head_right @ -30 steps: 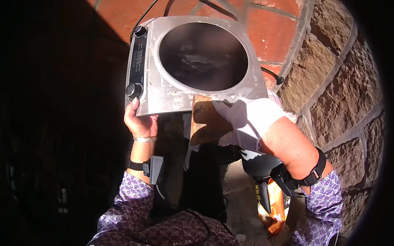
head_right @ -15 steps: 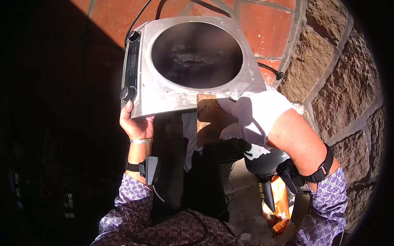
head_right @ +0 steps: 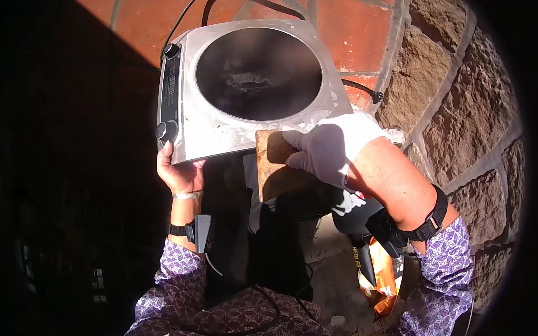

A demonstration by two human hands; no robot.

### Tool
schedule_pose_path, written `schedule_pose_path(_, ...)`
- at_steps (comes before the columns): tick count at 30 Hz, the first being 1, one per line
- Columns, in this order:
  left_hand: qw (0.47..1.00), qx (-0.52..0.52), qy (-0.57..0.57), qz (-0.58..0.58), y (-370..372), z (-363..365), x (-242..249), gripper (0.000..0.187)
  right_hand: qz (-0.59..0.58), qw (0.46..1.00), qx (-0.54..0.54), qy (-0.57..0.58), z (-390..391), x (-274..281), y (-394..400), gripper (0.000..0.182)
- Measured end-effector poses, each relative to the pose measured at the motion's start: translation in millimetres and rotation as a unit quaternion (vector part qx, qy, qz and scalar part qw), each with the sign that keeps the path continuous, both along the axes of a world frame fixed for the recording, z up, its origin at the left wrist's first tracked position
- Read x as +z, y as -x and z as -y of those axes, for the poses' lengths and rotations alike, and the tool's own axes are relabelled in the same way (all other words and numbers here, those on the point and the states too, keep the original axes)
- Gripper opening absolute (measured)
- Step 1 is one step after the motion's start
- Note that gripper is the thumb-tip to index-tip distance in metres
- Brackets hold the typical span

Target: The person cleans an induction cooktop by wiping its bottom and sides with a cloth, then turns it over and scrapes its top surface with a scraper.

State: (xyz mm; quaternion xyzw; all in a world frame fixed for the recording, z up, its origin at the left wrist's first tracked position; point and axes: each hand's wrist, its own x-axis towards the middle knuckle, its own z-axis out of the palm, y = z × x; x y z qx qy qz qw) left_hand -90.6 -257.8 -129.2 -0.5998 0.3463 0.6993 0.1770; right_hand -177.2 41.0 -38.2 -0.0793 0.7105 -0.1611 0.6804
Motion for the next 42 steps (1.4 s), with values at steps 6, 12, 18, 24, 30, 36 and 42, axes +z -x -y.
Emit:
schedule_pose_path(6,1.0,0.008,-0.014,0.005,5.5,-1.3,5.1,0.042,-0.01,1.0,0.023,0.014,-10.0,2.2,8.6,0.031)
schedule_pose_path(12,1.0,0.003,-0.013,0.001,-0.4,2.0,0.4,0.043,-0.1,0.974,-0.17,0.109,0.3,5.2,-5.4,0.027)
schedule_pose_path(18,1.0,-0.002,-0.026,-0.012,-0.8,1.8,-0.5,0.044,-0.014,0.991,-0.117,0.056,-11.4,7.4,-2.4,0.034)
schedule_pose_path(24,1.0,0.001,-0.013,-0.005,2.2,-2.0,1.9,0.046,-0.066,0.982,-0.162,0.076,2.6,5.9,-6.6,0.028)
schedule_pose_path(30,0.999,-0.002,-0.037,-0.018,2.2,1.0,0.8,0.048,-0.065,0.981,-0.175,0.048,-4.2,12.7,-5.7,0.023)
schedule_pose_path(36,1.0,0.003,-0.009,0.002,1.9,-4.5,5.0,0.049,-0.075,0.984,-0.155,0.048,3.8,8.4,-9.5,0.025)
schedule_pose_path(42,1.0,0.004,0.0,0.011,4.4,-4.0,4.0,0.048,-0.131,0.982,-0.122,0.064,-4.7,-1.3,-9.9,0.033)
